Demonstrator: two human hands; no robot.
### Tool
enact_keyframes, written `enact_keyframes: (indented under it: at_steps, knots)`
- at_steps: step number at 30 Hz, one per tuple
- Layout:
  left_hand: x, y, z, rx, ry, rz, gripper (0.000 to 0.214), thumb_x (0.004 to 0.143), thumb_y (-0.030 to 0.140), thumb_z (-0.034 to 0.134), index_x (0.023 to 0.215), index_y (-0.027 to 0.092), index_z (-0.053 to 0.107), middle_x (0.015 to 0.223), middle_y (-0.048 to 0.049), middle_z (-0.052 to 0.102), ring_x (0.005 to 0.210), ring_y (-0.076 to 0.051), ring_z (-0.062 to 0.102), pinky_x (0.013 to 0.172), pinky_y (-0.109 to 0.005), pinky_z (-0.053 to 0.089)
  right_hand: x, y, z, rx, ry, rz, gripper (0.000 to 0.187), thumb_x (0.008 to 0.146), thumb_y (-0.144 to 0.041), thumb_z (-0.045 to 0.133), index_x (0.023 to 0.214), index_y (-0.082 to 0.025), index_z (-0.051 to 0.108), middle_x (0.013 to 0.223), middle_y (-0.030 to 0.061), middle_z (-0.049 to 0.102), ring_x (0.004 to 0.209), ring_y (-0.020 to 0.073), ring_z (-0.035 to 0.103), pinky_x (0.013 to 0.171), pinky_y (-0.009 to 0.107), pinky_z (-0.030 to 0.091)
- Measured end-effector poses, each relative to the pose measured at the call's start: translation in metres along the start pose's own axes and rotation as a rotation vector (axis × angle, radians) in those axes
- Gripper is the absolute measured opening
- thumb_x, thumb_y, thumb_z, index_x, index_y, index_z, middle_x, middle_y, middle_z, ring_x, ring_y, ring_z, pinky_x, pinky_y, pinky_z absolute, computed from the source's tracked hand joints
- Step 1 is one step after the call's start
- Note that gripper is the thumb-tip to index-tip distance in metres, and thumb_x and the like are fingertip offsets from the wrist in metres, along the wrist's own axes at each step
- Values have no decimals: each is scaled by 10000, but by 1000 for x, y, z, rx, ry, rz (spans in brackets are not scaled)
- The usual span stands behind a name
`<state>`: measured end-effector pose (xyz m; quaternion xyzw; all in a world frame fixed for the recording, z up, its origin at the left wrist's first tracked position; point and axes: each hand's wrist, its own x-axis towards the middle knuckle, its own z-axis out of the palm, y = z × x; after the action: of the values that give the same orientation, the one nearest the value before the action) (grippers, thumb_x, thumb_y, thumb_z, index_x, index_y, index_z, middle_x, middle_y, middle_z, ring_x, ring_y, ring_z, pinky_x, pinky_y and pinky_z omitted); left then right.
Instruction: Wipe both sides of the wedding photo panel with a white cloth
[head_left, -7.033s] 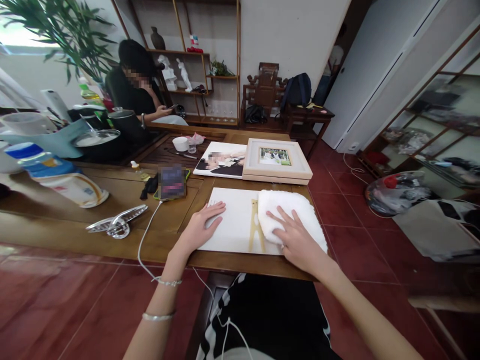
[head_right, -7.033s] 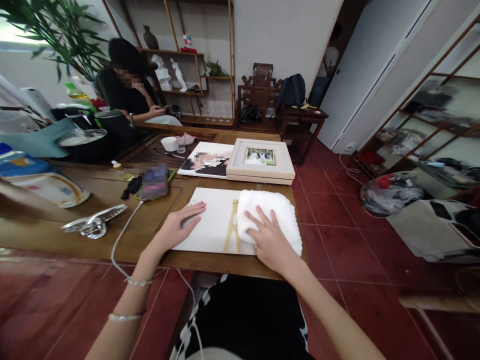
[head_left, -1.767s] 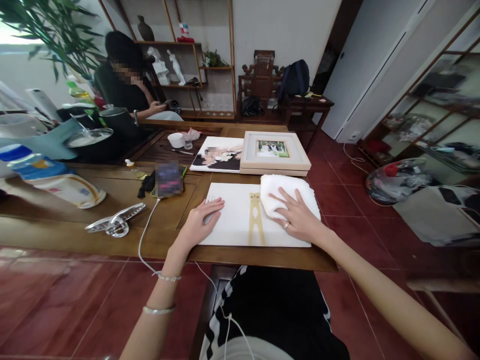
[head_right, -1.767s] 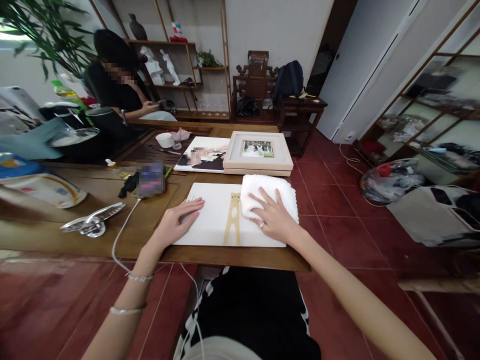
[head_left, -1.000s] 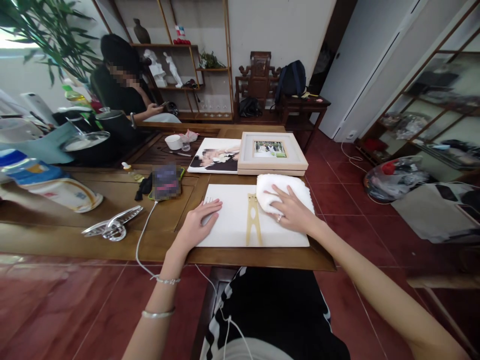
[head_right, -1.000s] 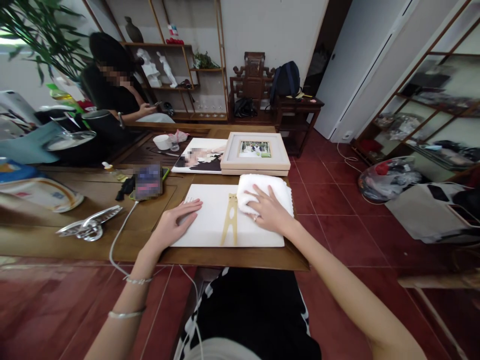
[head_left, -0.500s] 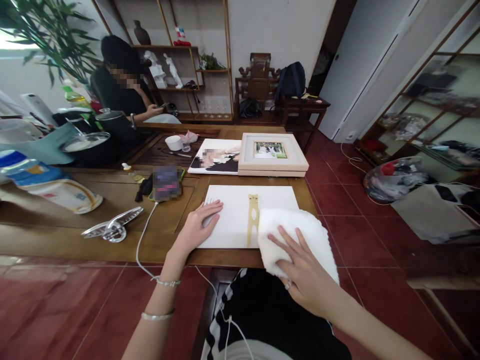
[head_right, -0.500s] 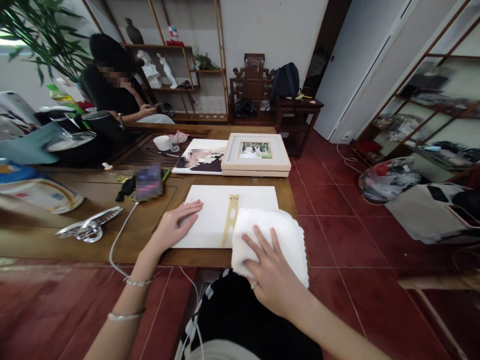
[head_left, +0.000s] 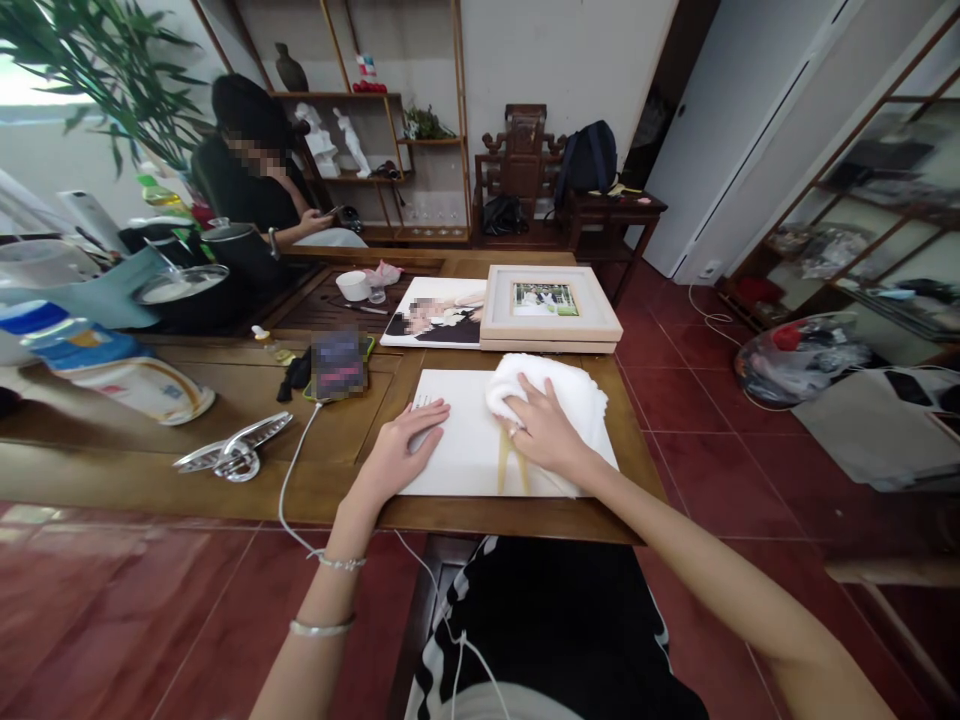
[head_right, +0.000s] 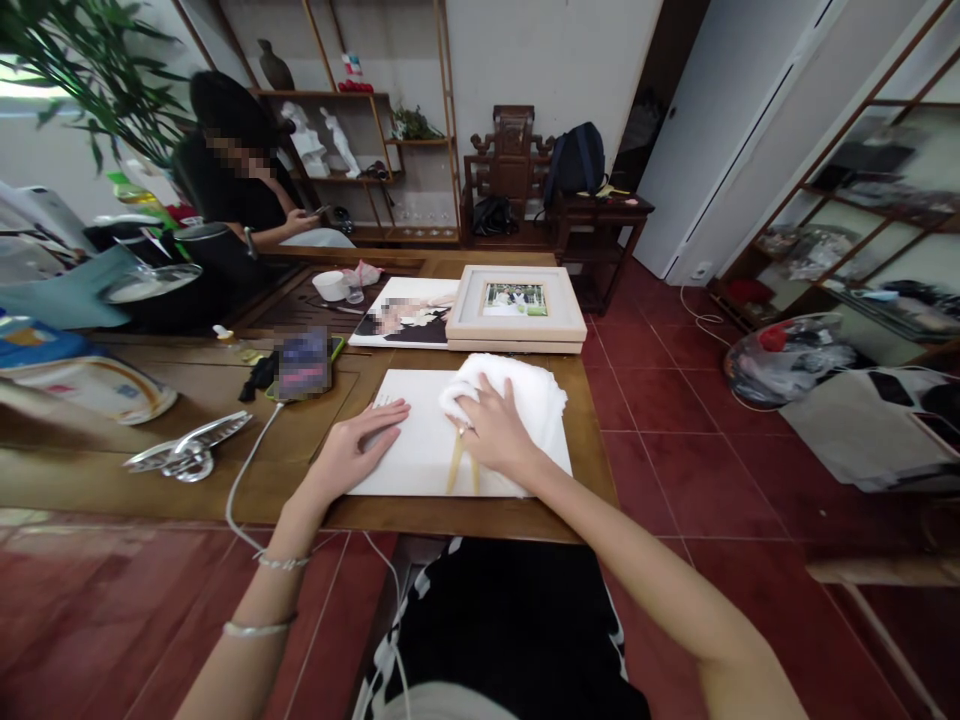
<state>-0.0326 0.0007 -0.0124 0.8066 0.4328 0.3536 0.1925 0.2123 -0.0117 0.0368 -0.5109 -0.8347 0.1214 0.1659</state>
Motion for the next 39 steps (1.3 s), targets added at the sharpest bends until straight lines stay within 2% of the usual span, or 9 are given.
enact_keyframes:
  at_steps: [3, 5, 12, 16, 19, 26, 30, 34, 39]
  knots:
    - [0, 0, 0, -3, -2, -4, 285, 906, 290, 530, 1130, 208, 685, 1220, -80, 667, 1215, -251, 570, 1114, -482, 347, 16, -4, 6, -43, -25, -49, 316, 930, -205, 421, 1173, -131, 610, 1395, 172, 505, 1416, 384, 210, 1074, 694, 135]
    - [-1, 0, 0, -5, -2, -1, 286, 905, 288, 527, 1131, 212, 686, 1225, -78, 665, 1219, -250, 566, 1115, -480, 346, 12, -12, 10, -74, -62, -87, 324, 900, -183, 460, 1179, -133, 615, 1430, 167, 469, 1420, 389, 189, 1078, 701, 102]
    - [0, 3, 0, -7, -7, -7, 295, 906, 276, 518, 1136, 196, 684, 1223, -86, 666, 1215, -250, 570, 1120, -485, 334, -55, -56, 10, -89, -175, -291, 247, 848, -212, 543, 1050, -172, 680, 1478, 152, 409, 1429, 397, 141, 1088, 710, 85]
    - [0, 4, 0, -6, -5, -11, 286, 906, 273, 514, 1123, 209, 688, 1215, -78, 671, 1206, -248, 578, 1123, -487, 329, -66, -64, -2, -80, -268, -336, 241, 844, -221, 551, 1042, -186, 683, 1474, 142, 419, 1422, 389, 184, 1095, 686, 147]
    - [1, 4, 0, -7, -13, -18, 293, 906, 277, 513, 1132, 205, 685, 1224, -83, 665, 1213, -251, 572, 1125, -494, 323, -48, -54, -4, -64, -254, -319, 264, 852, -198, 527, 1073, -179, 670, 1448, 130, 461, 1417, 363, 224, 1100, 668, 165]
    - [0, 2, 0, 10, -6, -8, 287, 903, 280, 518, 1122, 211, 689, 1226, -79, 663, 1204, -251, 579, 1116, -488, 343, 28, -19, 1, -78, -184, -249, 375, 863, -126, 482, 1216, -182, 595, 1413, 145, 496, 1422, 331, 228, 1079, 672, 164]
    - [0, 2, 0, 23, 9, -13, 280, 897, 282, 527, 1101, 197, 698, 1191, -89, 682, 1180, -255, 598, 1115, -483, 347, 46, -15, 0, -81, -139, -230, 362, 889, -149, 470, 1231, -178, 587, 1394, 157, 512, 1421, 324, 231, 1084, 650, 179]
    - [1, 2, 0, 17, 7, 0, 274, 896, 275, 515, 1084, 208, 703, 1200, -86, 678, 1174, -254, 602, 1104, -490, 360, 30, -24, 6, -99, -154, -264, 336, 891, -172, 482, 1200, -181, 614, 1439, 136, 470, 1417, 338, 236, 1086, 661, 170]
    - [1, 2, -1, 10, 1, -6, 288, 891, 269, 503, 1089, 207, 703, 1203, -94, 675, 1188, -261, 591, 1103, -497, 355, -19, -47, 4, -97, -192, -314, 281, 876, -189, 509, 1107, -166, 667, 1454, 146, 447, 1418, 365, 220, 1093, 678, 137]
